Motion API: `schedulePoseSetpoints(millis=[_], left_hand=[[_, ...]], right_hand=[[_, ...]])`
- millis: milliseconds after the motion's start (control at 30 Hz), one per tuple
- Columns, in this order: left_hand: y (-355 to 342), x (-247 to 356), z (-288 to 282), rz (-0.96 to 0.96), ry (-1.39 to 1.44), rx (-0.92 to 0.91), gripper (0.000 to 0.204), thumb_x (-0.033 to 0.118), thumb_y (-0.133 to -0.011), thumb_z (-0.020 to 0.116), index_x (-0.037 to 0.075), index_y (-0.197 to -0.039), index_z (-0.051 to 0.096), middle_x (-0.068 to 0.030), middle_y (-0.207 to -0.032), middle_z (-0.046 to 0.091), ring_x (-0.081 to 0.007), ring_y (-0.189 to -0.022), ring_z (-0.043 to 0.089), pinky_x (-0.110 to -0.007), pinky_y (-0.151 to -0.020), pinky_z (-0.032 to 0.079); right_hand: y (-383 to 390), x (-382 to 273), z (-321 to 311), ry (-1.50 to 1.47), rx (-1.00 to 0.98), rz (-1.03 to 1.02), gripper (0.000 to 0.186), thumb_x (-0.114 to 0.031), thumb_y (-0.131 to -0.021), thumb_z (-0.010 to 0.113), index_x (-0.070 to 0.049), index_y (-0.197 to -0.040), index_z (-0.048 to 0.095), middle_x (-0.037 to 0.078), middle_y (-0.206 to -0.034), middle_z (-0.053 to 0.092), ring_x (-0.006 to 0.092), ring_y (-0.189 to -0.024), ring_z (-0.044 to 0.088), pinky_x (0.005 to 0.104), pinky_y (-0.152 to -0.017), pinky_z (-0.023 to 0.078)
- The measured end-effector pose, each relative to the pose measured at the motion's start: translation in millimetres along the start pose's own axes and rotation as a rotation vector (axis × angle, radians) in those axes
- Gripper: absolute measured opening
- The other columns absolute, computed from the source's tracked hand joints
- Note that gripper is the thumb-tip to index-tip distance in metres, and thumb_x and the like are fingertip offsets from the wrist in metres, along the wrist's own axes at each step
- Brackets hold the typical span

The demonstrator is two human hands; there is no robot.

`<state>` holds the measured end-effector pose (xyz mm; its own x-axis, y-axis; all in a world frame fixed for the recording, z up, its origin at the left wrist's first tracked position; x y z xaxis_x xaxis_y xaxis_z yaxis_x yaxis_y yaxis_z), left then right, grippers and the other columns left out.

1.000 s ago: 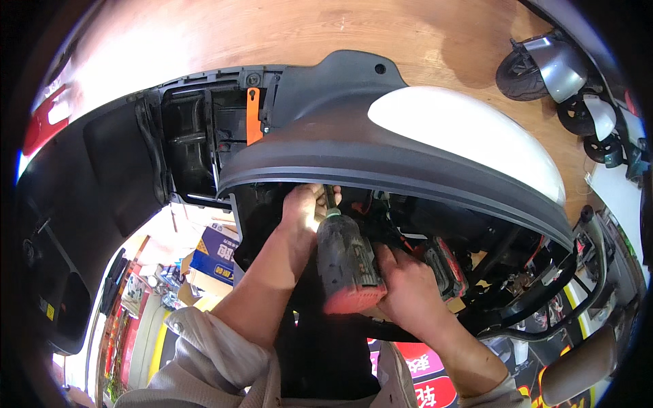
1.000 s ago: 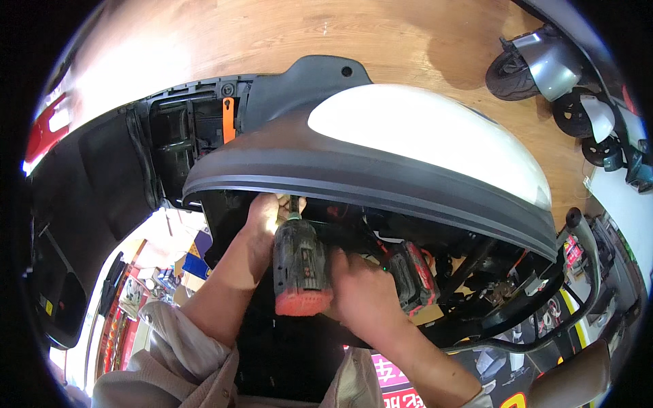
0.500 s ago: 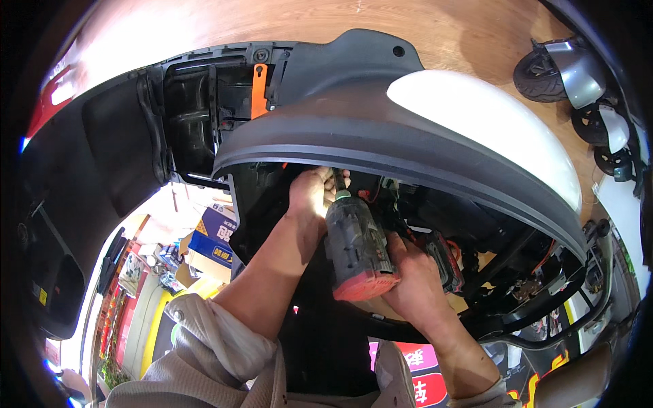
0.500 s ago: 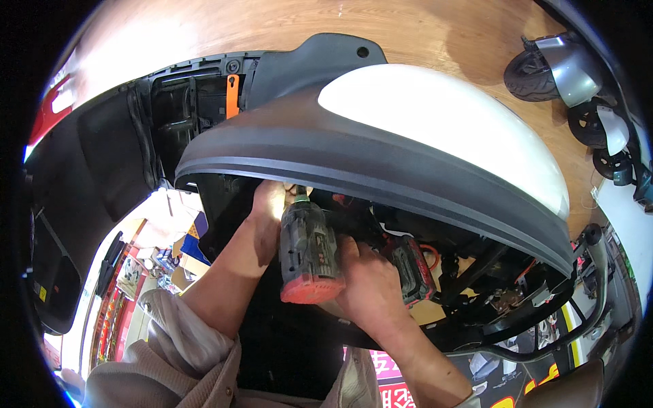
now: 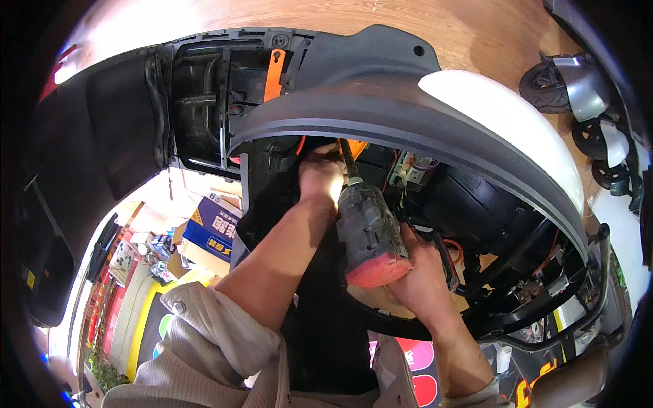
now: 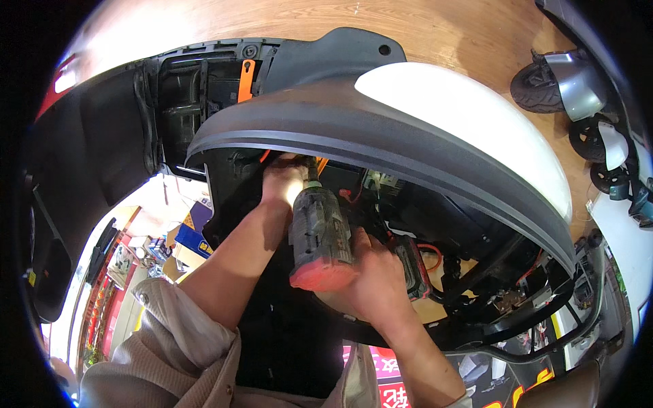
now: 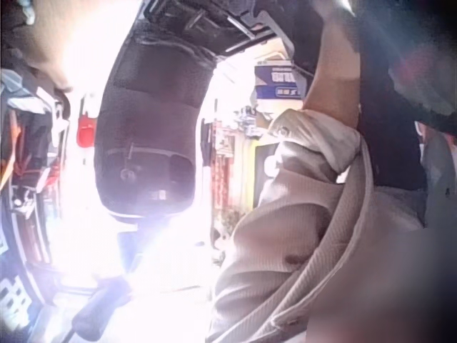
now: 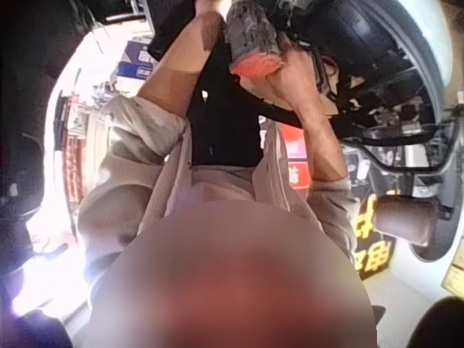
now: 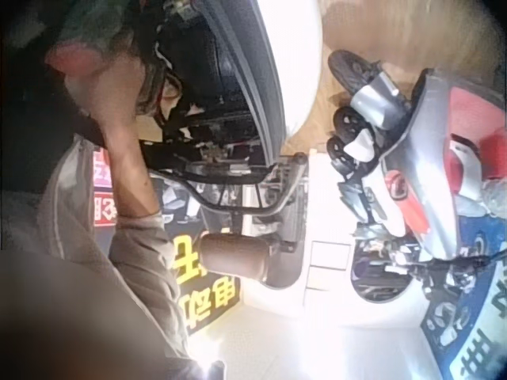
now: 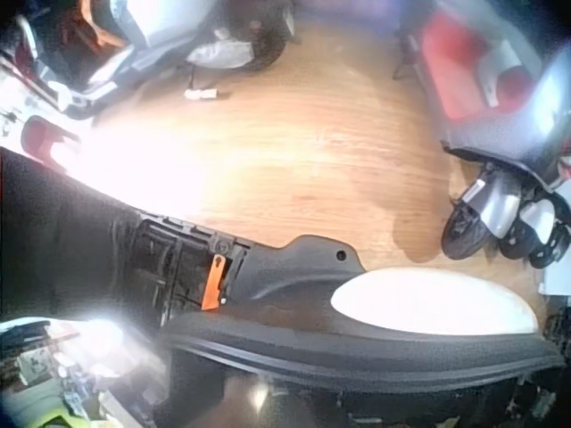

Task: The person uses a cordless drill to remove and reinstall screws on a scooter's under-seat compartment. They then search through a pink basin of small parts to find a specific component, and return to the scooter to continue the repair.

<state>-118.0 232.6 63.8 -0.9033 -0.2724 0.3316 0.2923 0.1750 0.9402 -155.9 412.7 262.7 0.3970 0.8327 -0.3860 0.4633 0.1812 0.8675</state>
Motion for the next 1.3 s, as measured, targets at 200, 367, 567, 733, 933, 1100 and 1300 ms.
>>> schedulePoseSetpoints(millis=[200,367,567,733,933,1100,1300], left_hand=[[5.5,10.1,15.6,0.376,-0.977,0.294,0.043,0.024,-0.093,0.073,0.004,-0.129,0.062,-0.0219,-0.113,0.074,-0.0415,-0.108,0.072,-0.051,-0.091,0.059],[-11.3,19.7,15.8,0.279,-1.258,0.179,0.037,0.036,-0.099,0.063,0.005,-0.117,0.069,-0.0197,-0.100,0.079,-0.0401,-0.099,0.077,-0.053,-0.088,0.060],[-8.8,27.3,14.9,0.249,-1.152,0.097,0.065,0.062,-0.094,0.063,0.003,-0.121,0.068,-0.0258,-0.102,0.076,-0.0458,-0.103,0.074,-0.055,-0.091,0.057],[-12.1,28.2,13.9,0.227,-1.090,0.112,0.065,0.062,-0.091,0.065,0.003,-0.119,0.069,-0.0279,-0.099,0.076,-0.0468,-0.100,0.074,-0.055,-0.089,0.058],[-11.3,20.8,18.5,0.261,-1.220,0.184,0.050,0.049,-0.091,0.075,0.007,-0.116,0.067,-0.0186,-0.098,0.078,-0.0391,-0.094,0.077,-0.051,-0.081,0.061],[-16.7,19.5,16.6,0.207,-1.123,0.186,0.051,0.053,-0.092,0.072,0.005,-0.106,0.079,-0.0243,-0.103,0.077,-0.0429,-0.101,0.075,-0.051,-0.089,0.060],[-30.4,6.6,14.2,0.279,-1.019,0.149,0.055,0.050,-0.088,0.074,0.006,-0.120,0.068,-0.0205,-0.102,0.078,-0.0401,-0.099,0.076,-0.052,-0.087,0.060]], right_hand=[[-5.4,3.3,-9.2,0.086,-0.013,-0.017,0.064,-0.019,-0.082,0.079,0.012,-0.135,0.061,0.033,-0.115,0.069,0.0486,-0.106,0.069,0.0490,-0.092,0.055],[-14.4,6.9,-22.9,0.377,-0.027,-0.214,0.055,-0.019,-0.083,0.077,0.005,-0.130,0.062,0.027,-0.105,0.071,0.0450,-0.098,0.071,0.0511,-0.084,0.056],[-25.5,-16.1,-38.9,0.545,-0.027,-0.301,0.033,-0.015,-0.086,0.069,0.001,-0.115,0.062,0.022,-0.096,0.070,0.0432,-0.090,0.071,0.0518,-0.078,0.056],[-27.2,-26.3,-37.9,0.460,-0.056,-0.180,0.035,-0.015,-0.086,0.071,0.001,-0.117,0.065,0.023,-0.101,0.073,0.0437,-0.089,0.072,0.0519,-0.079,0.057],[-23.5,-2.6,-24.8,-0.106,-0.033,-0.009,0.034,-0.013,-0.088,0.074,-0.002,-0.119,0.068,0.020,-0.112,0.075,0.0395,-0.103,0.074,0.0421,-0.090,0.057],[-15.6,17.3,-8.1,-0.113,0.013,0.002,0.033,-0.015,-0.089,0.074,0.002,-0.117,0.067,0.024,-0.106,0.076,0.0381,-0.099,0.076,0.0422,-0.084,0.059],[-11.2,-7.7,-1.6,0.226,0.047,-0.104,0.042,-0.016,-0.084,0.079,0.006,-0.116,0.063,0.024,-0.102,0.075,0.0425,-0.096,0.074,0.0464,-0.079,0.060]])
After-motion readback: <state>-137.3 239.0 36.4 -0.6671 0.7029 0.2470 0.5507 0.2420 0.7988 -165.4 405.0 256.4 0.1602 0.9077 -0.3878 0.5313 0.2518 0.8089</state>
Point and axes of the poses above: each hand's wrist, its own y-axis away from the middle knuckle, its own z-axis out of the palm, x = y × z, the point moved 2 cm from there along -y, towards the middle knuckle
